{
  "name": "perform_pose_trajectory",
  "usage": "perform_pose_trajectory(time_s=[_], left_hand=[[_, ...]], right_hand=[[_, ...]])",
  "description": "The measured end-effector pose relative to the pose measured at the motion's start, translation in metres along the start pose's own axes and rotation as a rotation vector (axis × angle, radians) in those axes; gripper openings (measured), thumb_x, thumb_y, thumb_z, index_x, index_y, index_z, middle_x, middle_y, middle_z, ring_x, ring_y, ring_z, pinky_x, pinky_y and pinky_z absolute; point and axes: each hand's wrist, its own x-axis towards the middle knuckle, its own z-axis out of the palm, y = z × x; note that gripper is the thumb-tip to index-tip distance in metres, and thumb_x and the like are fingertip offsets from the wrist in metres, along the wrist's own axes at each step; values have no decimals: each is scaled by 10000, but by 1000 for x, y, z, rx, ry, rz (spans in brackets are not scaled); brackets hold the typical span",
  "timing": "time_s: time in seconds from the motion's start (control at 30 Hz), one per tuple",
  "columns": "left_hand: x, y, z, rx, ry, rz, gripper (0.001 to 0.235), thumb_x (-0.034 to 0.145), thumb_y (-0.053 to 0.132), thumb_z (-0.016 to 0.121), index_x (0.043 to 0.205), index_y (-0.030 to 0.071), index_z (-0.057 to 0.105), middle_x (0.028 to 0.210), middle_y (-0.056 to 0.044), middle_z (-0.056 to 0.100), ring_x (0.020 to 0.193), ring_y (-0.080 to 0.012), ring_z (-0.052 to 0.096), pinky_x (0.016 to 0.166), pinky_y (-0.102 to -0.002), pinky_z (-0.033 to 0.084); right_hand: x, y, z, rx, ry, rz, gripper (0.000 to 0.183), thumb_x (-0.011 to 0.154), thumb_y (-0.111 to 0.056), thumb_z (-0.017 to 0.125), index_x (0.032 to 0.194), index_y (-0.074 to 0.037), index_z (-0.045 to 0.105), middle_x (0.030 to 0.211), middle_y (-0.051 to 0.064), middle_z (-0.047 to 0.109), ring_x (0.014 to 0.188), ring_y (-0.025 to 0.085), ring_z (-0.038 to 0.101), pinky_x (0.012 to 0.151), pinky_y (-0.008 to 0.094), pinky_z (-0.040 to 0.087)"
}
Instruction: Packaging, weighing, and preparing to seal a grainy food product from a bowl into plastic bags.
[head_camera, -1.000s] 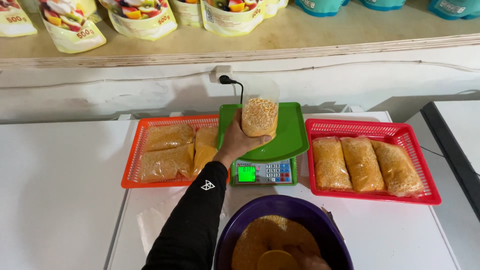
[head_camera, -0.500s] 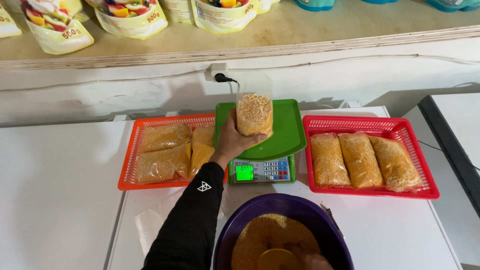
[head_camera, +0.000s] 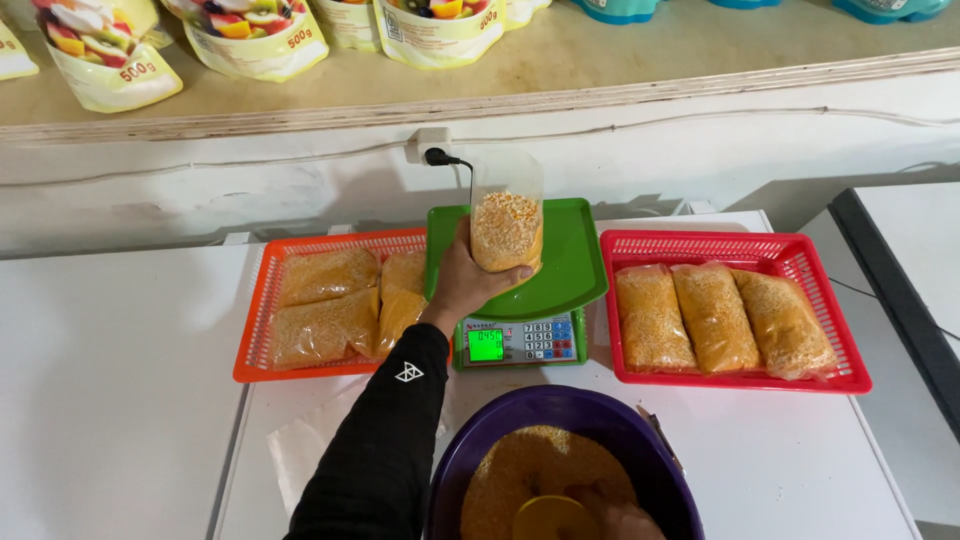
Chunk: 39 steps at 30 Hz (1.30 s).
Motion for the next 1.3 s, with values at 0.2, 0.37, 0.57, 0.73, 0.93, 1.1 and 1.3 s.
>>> perform_pose_trajectory(time_s=[0.2, 0.37, 0.57, 0.73, 0.93, 1.1, 1.3], left_hand=[[-4, 2, 4, 47, 38, -17, 777, 715, 207, 895, 1350, 73, 467, 1188, -123, 695, 1019, -266, 749, 818, -342, 643], [-23, 44, 0, 13, 60, 0, 764, 711, 163, 902, 1336, 84, 470, 1203, -114, 692, 1043, -265, 745, 842, -345, 641], [-78, 127, -3, 20, -13, -146, 808, 672, 282, 906, 1333, 118, 470, 1218, -108, 696, 1067, -246, 742, 814, -346, 683], [-157, 155, 4, -91, 89, -207, 810, 647, 118, 924, 1352, 68, 530, 1190, -81, 748, 1023, -201, 759, 851, -315, 617], [-231, 123, 2, -91, 155, -222, 674, 599, 1, 855, 1229, 69, 625, 1092, -70, 764, 913, -200, 744, 822, -302, 590], [-242, 86, 10, -190, 303, -280, 823, 570, 111, 1000, 1279, 39, 589, 1178, -170, 703, 1148, -284, 655, 980, -479, 526], [-244, 58, 27, -162, 342, -268, 877, 533, 151, 1034, 1284, 60, 591, 1179, -156, 693, 1154, -286, 657, 1000, -469, 504]], right_hand=[[51, 38, 58, 93, -65, 208, 622, 807, -684, 751, 1360, -458, 579, 1363, -22, 579, 1402, 274, 438, 1220, 469, 278], [54, 28, 41, 157, -3, 261, 645, 786, -562, 783, 1375, -388, 585, 1422, 28, 565, 1352, 294, 505, 1181, 466, 351], [83, 22, 21, 121, 173, 137, 390, 871, -424, 641, 1251, -338, 670, 1342, -12, 627, 1138, 291, 632, 949, 425, 546], [94, 13, -16, 331, 394, 165, 465, 812, -450, 740, 1184, -172, 708, 979, 106, 761, 786, 312, 738, 736, 397, 612], [56, -14, -124, 659, 209, 135, 430, 891, -255, 652, 1292, -105, 689, 1035, 38, 801, 852, 155, 721, 808, 270, 585], [70, -7, -95, 384, 5, -47, 549, 925, -375, 637, 1416, -132, 605, 1318, 161, 700, 1260, 349, 648, 1088, 457, 510], [34, -35, -94, 267, -83, -70, 461, 970, -247, 549, 1383, -54, 620, 1267, 221, 693, 1219, 398, 644, 1079, 462, 519]])
